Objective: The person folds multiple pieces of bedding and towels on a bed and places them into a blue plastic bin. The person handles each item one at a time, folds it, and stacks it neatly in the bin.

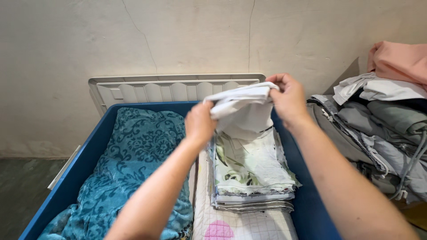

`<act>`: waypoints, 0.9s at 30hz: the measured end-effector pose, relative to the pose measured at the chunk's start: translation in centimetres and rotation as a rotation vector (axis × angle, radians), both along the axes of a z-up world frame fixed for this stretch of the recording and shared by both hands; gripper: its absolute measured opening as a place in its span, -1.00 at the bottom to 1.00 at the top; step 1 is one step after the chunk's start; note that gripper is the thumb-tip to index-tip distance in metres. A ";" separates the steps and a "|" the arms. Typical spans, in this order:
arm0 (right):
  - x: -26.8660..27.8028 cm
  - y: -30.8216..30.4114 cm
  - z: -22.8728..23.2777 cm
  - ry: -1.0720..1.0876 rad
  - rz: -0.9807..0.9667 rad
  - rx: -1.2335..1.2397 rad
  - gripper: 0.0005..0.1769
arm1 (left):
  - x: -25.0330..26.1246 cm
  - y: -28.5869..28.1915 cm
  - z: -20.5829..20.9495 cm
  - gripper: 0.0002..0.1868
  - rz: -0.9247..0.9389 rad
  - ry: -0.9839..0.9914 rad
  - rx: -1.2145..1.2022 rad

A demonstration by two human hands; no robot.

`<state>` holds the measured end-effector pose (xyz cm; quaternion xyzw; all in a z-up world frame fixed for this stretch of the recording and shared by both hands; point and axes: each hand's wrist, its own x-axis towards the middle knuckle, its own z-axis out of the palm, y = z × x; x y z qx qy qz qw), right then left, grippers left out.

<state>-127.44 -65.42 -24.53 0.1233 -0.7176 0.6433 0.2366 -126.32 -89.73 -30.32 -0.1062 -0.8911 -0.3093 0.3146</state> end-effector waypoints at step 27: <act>5.5 9.1 12.4 0.461 0.426 -0.228 -0.76 | 4.2 -4.2 22.9 -0.88 -0.617 0.453 -0.170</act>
